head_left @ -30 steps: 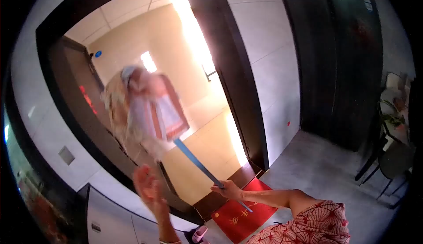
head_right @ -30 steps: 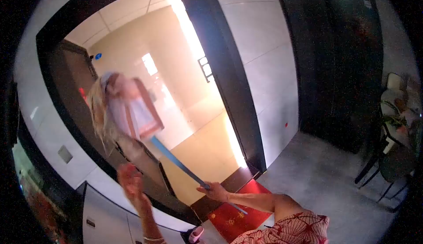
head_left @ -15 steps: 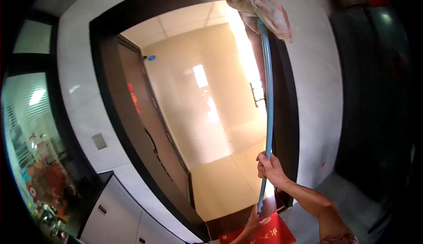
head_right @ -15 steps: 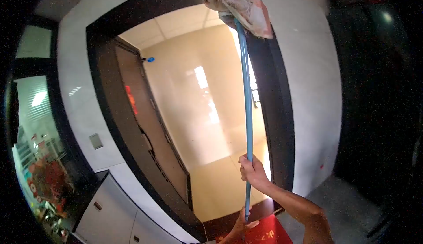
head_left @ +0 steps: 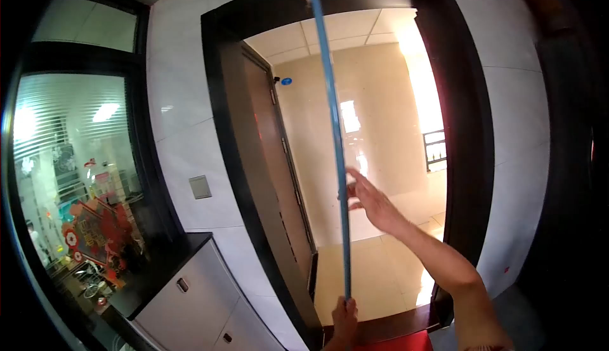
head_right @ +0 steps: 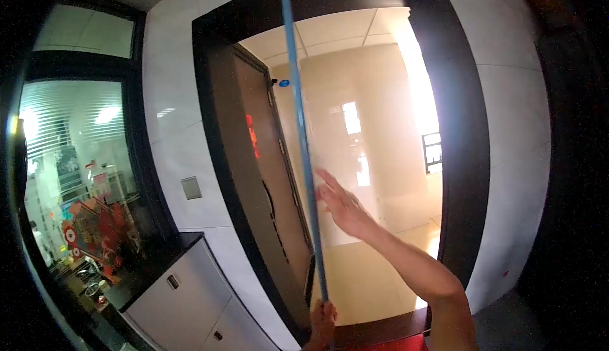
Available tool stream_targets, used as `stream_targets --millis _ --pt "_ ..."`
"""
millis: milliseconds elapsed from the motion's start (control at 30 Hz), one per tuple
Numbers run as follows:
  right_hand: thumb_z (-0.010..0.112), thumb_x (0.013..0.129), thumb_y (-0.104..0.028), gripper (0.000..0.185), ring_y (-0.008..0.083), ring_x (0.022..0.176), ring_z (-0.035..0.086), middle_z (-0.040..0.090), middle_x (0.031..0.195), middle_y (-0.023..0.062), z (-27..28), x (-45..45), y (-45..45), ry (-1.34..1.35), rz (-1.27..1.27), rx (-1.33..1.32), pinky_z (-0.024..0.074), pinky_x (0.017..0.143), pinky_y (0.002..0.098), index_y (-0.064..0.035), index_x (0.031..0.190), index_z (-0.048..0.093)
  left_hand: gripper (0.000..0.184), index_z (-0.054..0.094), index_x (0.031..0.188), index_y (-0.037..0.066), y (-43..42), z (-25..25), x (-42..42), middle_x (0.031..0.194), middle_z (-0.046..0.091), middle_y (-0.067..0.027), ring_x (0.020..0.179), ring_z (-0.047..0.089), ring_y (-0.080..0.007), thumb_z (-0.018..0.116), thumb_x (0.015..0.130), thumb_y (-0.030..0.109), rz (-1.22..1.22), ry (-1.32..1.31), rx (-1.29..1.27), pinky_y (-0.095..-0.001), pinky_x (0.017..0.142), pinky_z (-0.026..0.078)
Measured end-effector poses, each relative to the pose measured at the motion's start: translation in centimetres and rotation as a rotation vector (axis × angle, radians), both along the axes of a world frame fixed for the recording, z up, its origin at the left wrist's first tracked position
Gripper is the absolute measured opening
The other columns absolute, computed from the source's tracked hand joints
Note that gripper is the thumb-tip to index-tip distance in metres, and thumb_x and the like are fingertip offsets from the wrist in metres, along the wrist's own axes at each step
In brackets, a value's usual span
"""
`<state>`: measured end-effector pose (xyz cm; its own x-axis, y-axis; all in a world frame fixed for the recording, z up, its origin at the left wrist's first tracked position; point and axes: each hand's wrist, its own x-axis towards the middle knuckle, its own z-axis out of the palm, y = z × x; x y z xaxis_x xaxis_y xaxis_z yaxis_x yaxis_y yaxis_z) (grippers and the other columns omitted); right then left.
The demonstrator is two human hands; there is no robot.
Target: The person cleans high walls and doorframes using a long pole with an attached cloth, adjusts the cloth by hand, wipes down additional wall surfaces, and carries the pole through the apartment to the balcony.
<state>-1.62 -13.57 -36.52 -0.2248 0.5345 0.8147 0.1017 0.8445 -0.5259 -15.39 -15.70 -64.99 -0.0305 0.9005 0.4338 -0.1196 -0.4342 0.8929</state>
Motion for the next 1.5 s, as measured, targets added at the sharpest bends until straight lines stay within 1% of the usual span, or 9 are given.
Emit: stream_targets --millis 133,233,400,533,600,867,1100,1333,1500 --pt "0.039 0.092 -0.021 0.031 0.0147 0.082 0.052 0.054 0.087 0.0051 -14.6 -2.3 5.2 -0.200 0.063 -0.198 0.0430 0.078 0.0268 -0.0059 0.118 0.048 0.026 0.042 0.073 0.006 1.4 9.7 -5.8 0.057 0.046 -0.0024 0.049 0.043 -0.0101 0.045 0.091 0.024 0.213 0.034 0.107 -0.0256 0.045 0.035" --pt "0.050 0.088 -0.012 0.036 0.0131 0.093 0.053 0.055 0.098 0.0070 -25.9 -6.7 5.9 -0.031 0.433 -0.416 0.0451 0.081 0.0247 -0.0033 0.122 0.043 0.027 0.038 0.072 0.010 3.0 14.4 -9.2 0.056 0.040 0.0007 0.046 0.037 -0.0073 0.044 0.091 0.027 0.203 -0.009 0.191 -0.0227 0.042 0.031" --pt "0.040 0.092 -0.024 0.043 0.0189 0.106 0.047 0.053 0.110 0.0108 -22.0 -13.0 1.1 -0.291 0.401 -0.289 0.0380 0.092 0.0336 -0.0016 0.129 0.033 0.028 0.033 0.073 0.014 3.1 20.4 -11.1 0.053 0.030 0.0034 0.040 0.029 -0.0055 0.041 0.092 0.032 0.168 -0.072 0.255 -0.0220 0.036 0.025" --pt "0.040 0.092 -0.024 0.040 0.0179 0.091 0.053 0.053 0.102 0.0123 -23.0 -15.6 3.3 -0.210 0.409 -0.216 0.0425 0.082 0.0309 0.0016 0.122 0.035 0.027 0.033 0.073 0.014 3.8 22.6 -12.7 0.052 0.030 0.0033 0.039 0.028 -0.0054 0.040 0.093 0.031 0.183 -0.089 0.277 -0.0219 0.036 0.026" --pt "0.043 0.092 -0.020 0.037 0.0146 0.074 0.054 0.053 0.085 0.0084 -21.6 -17.1 2.1 -0.004 0.526 -0.548 0.0459 0.069 0.0278 0.0041 0.119 0.036 0.027 0.034 0.074 0.014 4.0 23.5 -13.8 0.053 0.031 0.0028 0.039 0.029 -0.0055 0.039 0.093 0.032 0.167 -0.117 0.251 -0.0223 0.035 0.026" --pt "0.035 0.095 -0.028 0.038 0.0128 0.059 0.052 0.050 0.062 0.0049 -20.6 -18.1 1.6 -0.203 0.740 -0.697 0.0457 0.057 0.0267 0.0027 0.115 0.041 0.036 0.032 0.072 0.012 3.9 27.6 -16.6 0.052 0.032 0.0011 0.037 0.032 -0.0070 0.043 0.090 0.041 0.169 -0.160 0.190 -0.0229 0.033 0.027" --pt "0.031 0.095 -0.029 0.039 0.0124 0.051 0.049 0.048 0.065 0.0059 -18.9 -18.4 -2.2 0.054 0.960 -0.824 0.0442 0.049 0.0251 0.0037 0.114 0.040 0.033 0.032 0.073 0.010 4.3 30.8 -18.1 0.054 0.033 -0.0015 0.037 0.033 -0.0098 0.039 0.091 0.037 0.167 -0.152 0.086 -0.0248 0.033 0.027" --pt "0.031 0.096 -0.025 0.030 0.0061 0.039 0.026 0.030 0.057 -0.0025 -17.2 -18.1 -3.5 0.292 0.898 -0.908 0.0226 0.034 0.0200 0.0001 0.104 0.046 0.038 0.044 0.092 0.005 7.0 34.7 -18.6 0.054 0.036 -0.0029 0.037 0.040 -0.0146 0.034 0.091 0.041 0.328 0.035 0.258 -0.0278 0.033 0.032" --pt "0.036 0.093 -0.019 0.022 0.0065 0.042 0.032 0.035 0.059 -0.0015 -16.0 -17.2 -3.7 0.297 0.865 -0.809 0.0262 0.035 0.0214 -0.0032 0.101 0.050 0.031 0.041 0.099 0.011 8.3 37.9 -18.3 0.065 0.045 -0.0060 0.040 0.041 -0.0176 0.035 0.091 0.041 0.241 -0.038 0.403 -0.0325 0.035 0.035"
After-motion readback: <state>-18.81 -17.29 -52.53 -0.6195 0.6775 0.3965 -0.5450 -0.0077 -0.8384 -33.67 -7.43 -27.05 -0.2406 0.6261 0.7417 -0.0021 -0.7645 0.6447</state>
